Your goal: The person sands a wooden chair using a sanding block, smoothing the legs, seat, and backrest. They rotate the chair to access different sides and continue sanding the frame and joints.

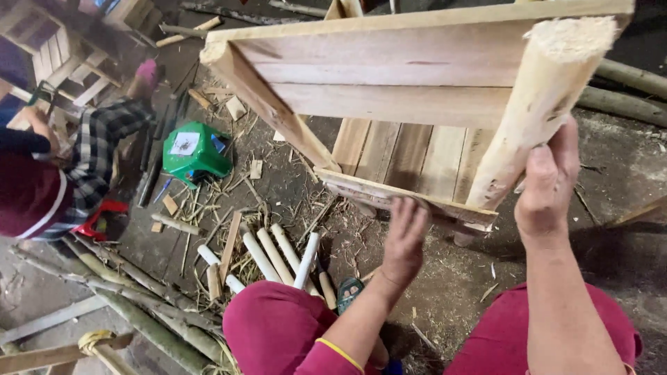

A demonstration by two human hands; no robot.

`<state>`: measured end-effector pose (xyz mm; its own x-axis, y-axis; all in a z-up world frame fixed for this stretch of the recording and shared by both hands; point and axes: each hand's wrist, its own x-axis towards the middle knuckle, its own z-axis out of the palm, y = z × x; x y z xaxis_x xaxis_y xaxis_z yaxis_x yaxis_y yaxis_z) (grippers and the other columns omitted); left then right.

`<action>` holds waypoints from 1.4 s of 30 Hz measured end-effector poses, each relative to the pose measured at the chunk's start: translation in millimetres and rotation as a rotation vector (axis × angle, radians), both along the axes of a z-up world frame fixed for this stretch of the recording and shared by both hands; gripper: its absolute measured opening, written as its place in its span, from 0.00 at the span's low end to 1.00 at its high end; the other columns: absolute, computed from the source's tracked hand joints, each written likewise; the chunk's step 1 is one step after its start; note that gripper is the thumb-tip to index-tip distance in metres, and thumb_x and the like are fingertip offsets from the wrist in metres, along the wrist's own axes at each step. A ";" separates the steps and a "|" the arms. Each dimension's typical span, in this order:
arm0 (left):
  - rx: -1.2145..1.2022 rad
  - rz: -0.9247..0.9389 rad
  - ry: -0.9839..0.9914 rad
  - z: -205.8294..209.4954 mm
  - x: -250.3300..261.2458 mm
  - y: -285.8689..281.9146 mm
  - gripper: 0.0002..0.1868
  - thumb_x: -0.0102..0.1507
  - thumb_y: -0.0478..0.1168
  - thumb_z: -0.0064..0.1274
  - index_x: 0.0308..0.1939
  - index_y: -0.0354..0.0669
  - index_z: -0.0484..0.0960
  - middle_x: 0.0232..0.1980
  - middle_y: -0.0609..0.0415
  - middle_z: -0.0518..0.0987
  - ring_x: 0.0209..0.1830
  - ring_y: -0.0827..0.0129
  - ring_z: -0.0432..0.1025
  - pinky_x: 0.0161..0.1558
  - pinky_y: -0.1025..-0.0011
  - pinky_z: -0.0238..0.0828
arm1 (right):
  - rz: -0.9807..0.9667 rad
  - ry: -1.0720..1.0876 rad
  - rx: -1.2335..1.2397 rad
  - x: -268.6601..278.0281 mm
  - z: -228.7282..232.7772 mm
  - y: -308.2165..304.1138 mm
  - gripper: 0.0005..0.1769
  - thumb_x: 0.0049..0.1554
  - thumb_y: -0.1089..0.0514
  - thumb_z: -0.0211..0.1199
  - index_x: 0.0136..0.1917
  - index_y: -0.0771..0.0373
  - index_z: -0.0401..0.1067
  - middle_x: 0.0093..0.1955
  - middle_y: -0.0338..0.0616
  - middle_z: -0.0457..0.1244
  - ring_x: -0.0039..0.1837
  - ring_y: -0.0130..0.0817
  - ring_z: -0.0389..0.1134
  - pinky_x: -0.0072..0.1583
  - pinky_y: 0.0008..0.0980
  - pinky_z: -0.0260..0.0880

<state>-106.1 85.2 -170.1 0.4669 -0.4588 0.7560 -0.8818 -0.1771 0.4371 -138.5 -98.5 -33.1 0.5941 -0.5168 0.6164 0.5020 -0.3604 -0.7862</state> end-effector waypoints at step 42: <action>-0.677 0.717 1.085 -5.1 38.6 73.9 0.14 0.64 0.38 0.38 0.46 0.33 0.74 0.44 0.44 0.79 0.42 0.60 0.74 0.44 0.70 0.77 | 0.007 0.018 -0.169 -9.0 21.5 8.1 0.25 0.65 0.58 0.36 0.73 0.70 0.45 0.68 0.58 0.49 0.70 0.46 0.50 0.71 0.44 0.51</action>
<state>-67.5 159.0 -175.2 0.9051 0.4033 -0.1351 0.1132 0.0777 0.9905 -147.4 -90.5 -11.6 0.6091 -0.4024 0.6835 0.4915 -0.4849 -0.7234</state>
